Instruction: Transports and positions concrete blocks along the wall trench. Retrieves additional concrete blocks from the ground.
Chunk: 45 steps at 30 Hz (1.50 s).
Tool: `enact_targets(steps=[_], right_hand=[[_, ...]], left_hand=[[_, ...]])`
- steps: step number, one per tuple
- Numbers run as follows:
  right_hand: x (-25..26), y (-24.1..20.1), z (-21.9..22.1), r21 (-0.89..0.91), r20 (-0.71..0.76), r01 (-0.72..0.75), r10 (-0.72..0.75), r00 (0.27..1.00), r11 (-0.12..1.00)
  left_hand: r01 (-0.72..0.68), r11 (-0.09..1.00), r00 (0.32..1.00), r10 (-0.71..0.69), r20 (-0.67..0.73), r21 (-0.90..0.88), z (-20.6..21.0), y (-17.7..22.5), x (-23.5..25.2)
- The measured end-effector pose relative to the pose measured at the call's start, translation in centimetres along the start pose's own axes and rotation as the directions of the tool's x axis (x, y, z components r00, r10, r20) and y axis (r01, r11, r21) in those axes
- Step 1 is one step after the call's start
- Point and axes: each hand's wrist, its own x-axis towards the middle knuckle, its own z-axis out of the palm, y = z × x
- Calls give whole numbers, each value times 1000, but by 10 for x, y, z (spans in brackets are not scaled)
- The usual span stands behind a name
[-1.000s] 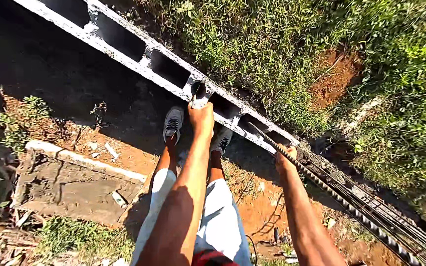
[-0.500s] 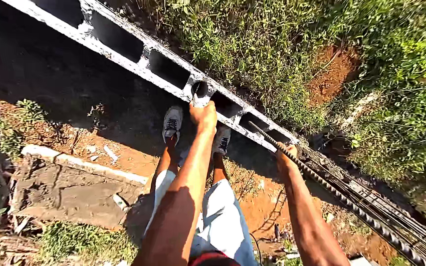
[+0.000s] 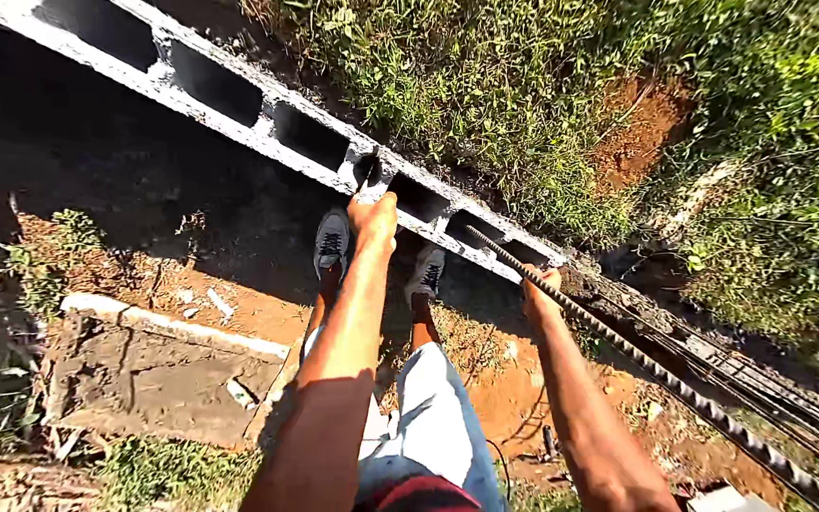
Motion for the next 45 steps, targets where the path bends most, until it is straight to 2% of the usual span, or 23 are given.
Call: enact_targets(steps=[6,11,18,21,24,26,30,36,40,45], right_hand=[[5,3,-7,-25,36,-34,35,999,999],[6,5,-4,55,39,58,-61,997,997],[4,4,-6,1,21,-17,17,1000,1000],[8,10,-5,99,57,51,-57,997,994],[8,26,-7,270,119,146,-184,976,952],[11,32,-7,318,109,212,-257,960,924],[15,36,-2,275,104,211,-247,963,938],[18,43,2,350,64,295,-337,939,889],[19,39,-1,355,62,303,-345,937,884],[18,43,-2,239,111,249,-281,953,939]], left_hand=[[-29,999,1000,29,12,18,6,1,0],[6,1000,1000,-7,22,9,4,3,-5],[28,999,999,-29,45,17,2,-3,-1],[-13,1000,998,13,65,6,-2,-4,1],[-17,999,983,9,183,44,-14,-1,-9],[-28,998,974,14,228,59,-20,3,-17],[-81,995,979,70,193,50,-12,-3,-14],[-153,985,979,140,147,79,-9,-3,-19],[-163,985,976,153,156,53,-9,-3,-14],[-149,989,980,147,135,11,-6,-7,-15]])
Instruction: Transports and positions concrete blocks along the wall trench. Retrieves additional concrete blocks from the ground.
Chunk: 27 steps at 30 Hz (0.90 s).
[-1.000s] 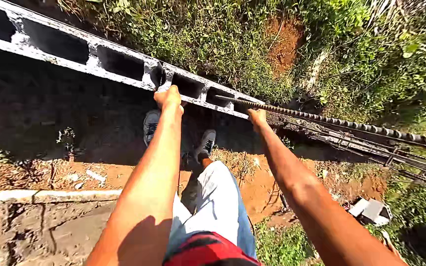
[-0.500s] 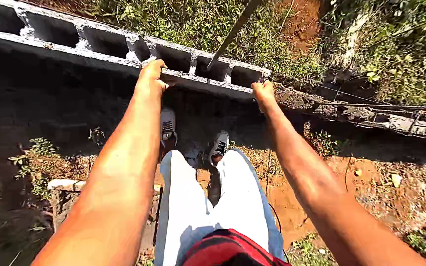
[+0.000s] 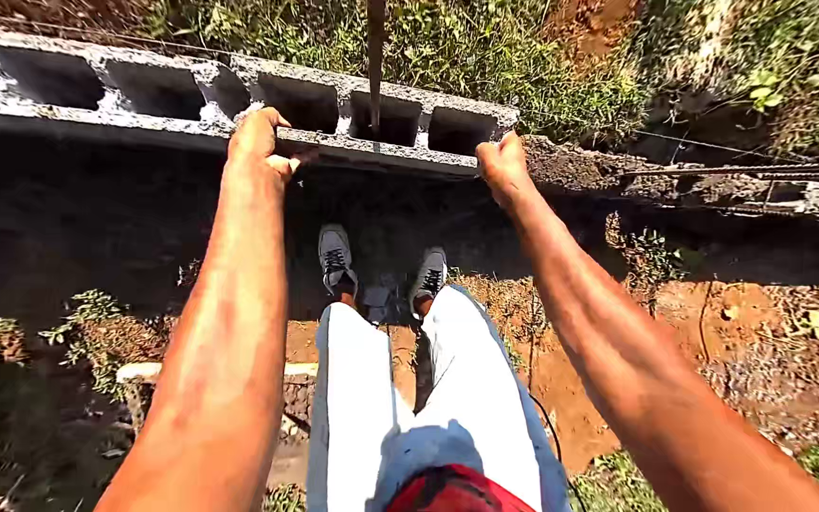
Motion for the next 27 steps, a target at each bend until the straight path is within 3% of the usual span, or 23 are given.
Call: enact_targets(steps=[6,27], right_hand=[[-4,-14,-8,-162,56,-48,58,997,986],[7,-39,-11,-197,75,-89,106,991,976]], left_hand=[[-24,999,1000,23,-17,-35,0,-7,-15],[-29,998,997,25,-80,-50,12,-2,13]])
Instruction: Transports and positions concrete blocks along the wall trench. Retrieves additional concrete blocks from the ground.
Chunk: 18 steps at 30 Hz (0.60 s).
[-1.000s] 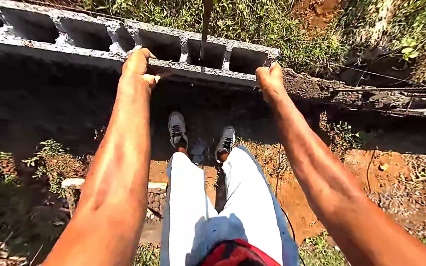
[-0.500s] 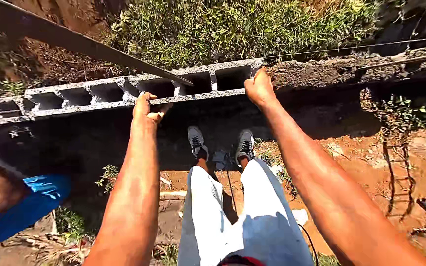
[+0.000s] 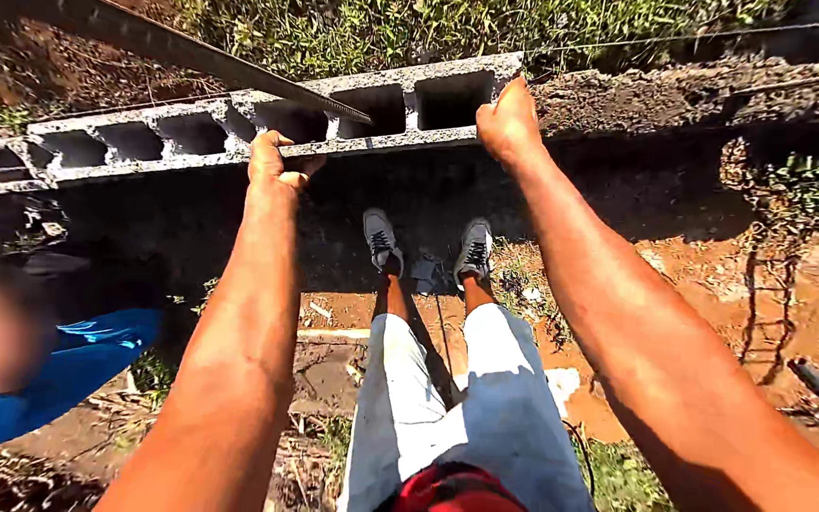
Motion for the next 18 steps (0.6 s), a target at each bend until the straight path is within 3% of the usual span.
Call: enact_targets(steps=[12,18], right_hand=[[-2,10,4,113,-58,46,-40,997,993],[-5,9,2,93,-17,-11,13,1000,996]], left_hand=[[-49,998,992,54,114,-51,-6,-1,-1],[-11,999,998,14,60,-50,-2,-2,-6]])
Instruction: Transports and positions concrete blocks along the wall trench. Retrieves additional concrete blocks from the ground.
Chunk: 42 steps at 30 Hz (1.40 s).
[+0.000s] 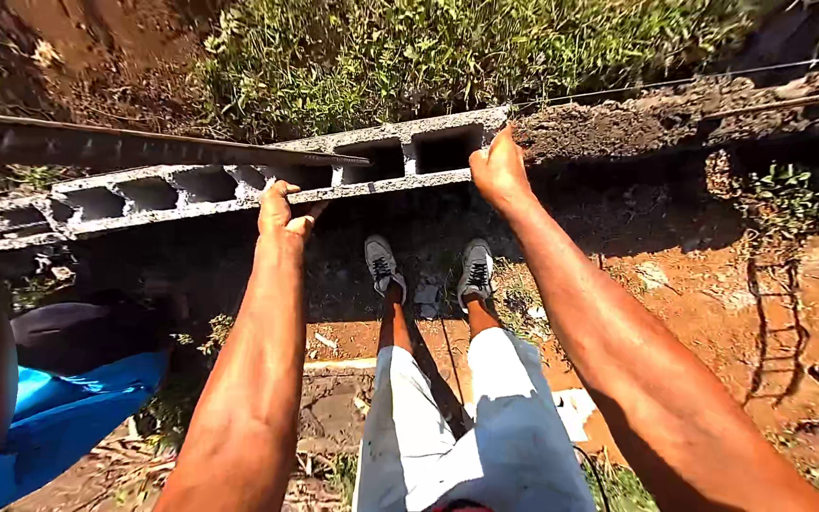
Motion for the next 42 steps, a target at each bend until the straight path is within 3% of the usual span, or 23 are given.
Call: enact_targets(steps=[8,25,36,42], right_hand=[[-1,-8,-3,-64,44,-13,16,999,998],[3,4,5,8,7,54,-54,999,999],[-11,-11,-15,-54,30,39,-37,999,998],[-34,-10,-10,-227,-52,145,-161,986,963]], left_hand=[[-12,1000,1000,12,18,-6,-7,-3,7],[-8,999,998,10,59,-31,-6,-2,-1],[89,996,993,-88,75,-17,-14,15,-19],[39,999,988,-39,147,3,-31,18,-9]])
